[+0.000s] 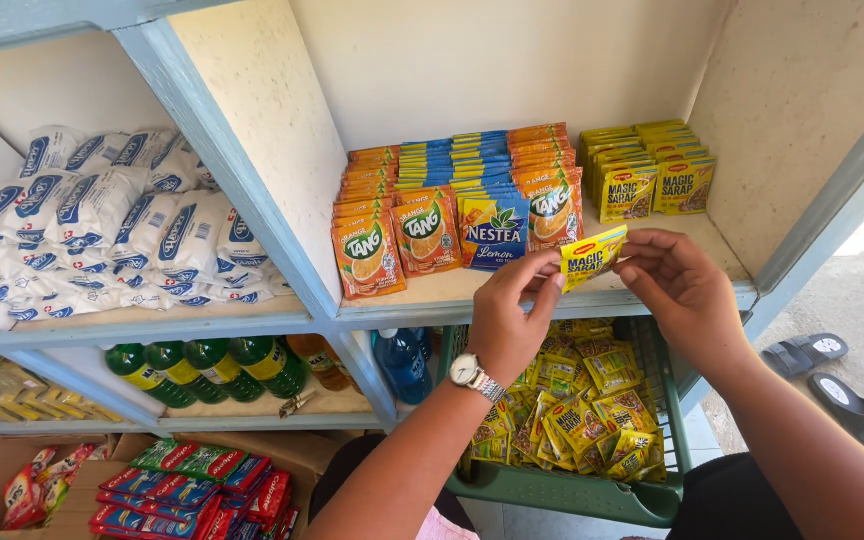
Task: Stocking and organizing seasoning packets on a grocery store shelf.
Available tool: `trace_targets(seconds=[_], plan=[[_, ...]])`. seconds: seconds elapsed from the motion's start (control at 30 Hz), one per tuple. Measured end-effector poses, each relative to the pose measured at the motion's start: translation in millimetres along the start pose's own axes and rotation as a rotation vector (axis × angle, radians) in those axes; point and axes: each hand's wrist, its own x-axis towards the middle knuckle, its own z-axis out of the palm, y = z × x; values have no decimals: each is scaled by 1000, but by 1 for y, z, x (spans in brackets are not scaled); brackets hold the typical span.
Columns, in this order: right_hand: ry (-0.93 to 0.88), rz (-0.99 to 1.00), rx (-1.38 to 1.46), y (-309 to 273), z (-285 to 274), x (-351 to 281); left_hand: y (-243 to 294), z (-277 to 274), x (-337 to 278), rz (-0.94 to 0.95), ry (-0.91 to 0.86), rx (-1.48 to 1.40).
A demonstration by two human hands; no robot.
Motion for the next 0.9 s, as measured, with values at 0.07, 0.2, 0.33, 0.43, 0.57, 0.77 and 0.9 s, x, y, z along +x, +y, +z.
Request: trace_targets(seconds=[0.07, 0.2, 0.33, 0.43, 0.57, 0.77, 0.9], plan=[[8, -24, -4, 8, -7, 1, -7, 9, 8, -2, -7, 24], [55, -89, -50, 8, -15, 3, -5, 29, 27, -28, 27, 1], [108, -103, -83, 11, -26, 6, -3, 51, 39, -56, 35, 13], [174, -111, -134, 15, -36, 10, -5, 66, 46, -114, -18, 8], [233, -47, -188, 34, -55, 17, -14, 87, 55, -27, -37, 62], [214, 62, -115, 38, -64, 23, -44, 123, 69, -27, -71, 218], [201, 164, -81, 40, -70, 27, -57, 139, 74, -85, -130, 308]])
